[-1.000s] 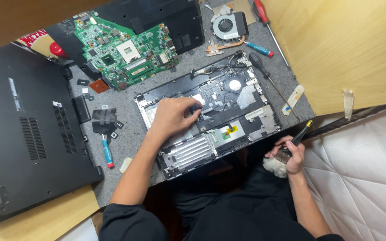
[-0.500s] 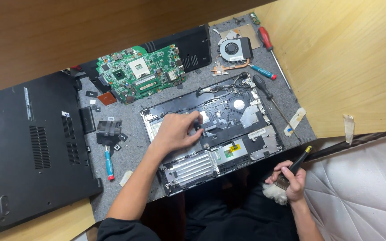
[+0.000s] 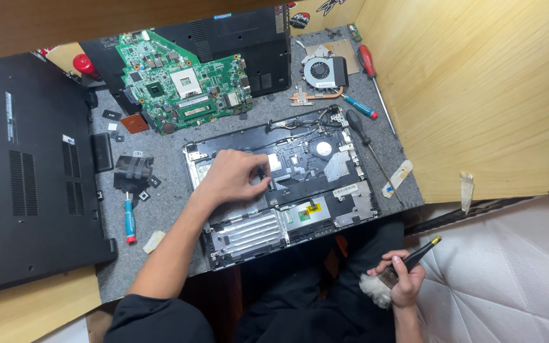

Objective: Disassembling a laptop by removing the motherboard and cleaning the internal chassis with a brush.

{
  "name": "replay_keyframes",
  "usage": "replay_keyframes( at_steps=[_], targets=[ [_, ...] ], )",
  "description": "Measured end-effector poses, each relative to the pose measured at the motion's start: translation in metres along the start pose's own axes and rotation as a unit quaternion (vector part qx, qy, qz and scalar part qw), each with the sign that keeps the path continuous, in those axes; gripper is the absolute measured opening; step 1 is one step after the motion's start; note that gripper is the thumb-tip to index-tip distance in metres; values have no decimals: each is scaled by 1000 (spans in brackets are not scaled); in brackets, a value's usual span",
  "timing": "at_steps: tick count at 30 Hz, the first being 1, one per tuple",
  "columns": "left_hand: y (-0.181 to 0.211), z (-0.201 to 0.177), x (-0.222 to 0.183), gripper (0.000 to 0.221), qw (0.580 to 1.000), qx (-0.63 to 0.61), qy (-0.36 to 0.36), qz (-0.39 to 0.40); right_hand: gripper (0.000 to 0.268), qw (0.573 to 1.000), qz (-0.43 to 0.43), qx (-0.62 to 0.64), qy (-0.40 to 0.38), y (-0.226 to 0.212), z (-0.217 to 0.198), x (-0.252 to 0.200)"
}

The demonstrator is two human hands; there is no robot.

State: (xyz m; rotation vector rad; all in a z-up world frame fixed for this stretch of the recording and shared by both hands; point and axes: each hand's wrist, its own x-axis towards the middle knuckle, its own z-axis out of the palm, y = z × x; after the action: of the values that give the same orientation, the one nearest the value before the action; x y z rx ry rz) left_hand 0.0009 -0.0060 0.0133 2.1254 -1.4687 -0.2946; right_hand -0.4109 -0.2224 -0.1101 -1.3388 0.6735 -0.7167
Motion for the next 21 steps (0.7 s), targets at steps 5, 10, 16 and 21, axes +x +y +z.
replay_keyframes(
  at_steps=[5,10,16,21],
  targets=[
    [-2,-14,-2,7,999,-52,-7,-4,24,997,9,-82,7,-21,13,-4],
    [4,-23,2,24,996,-50,-72,-12,25,994,12,-109,20,-30,8,-19],
    [12,-24,-1,25,996,-34,-78,-28,23,979,31,-200,1,-49,11,-26],
    [12,-27,-1,26,995,-59,-78,-20,22,971,27,-231,56,-71,17,-26]
  ],
)
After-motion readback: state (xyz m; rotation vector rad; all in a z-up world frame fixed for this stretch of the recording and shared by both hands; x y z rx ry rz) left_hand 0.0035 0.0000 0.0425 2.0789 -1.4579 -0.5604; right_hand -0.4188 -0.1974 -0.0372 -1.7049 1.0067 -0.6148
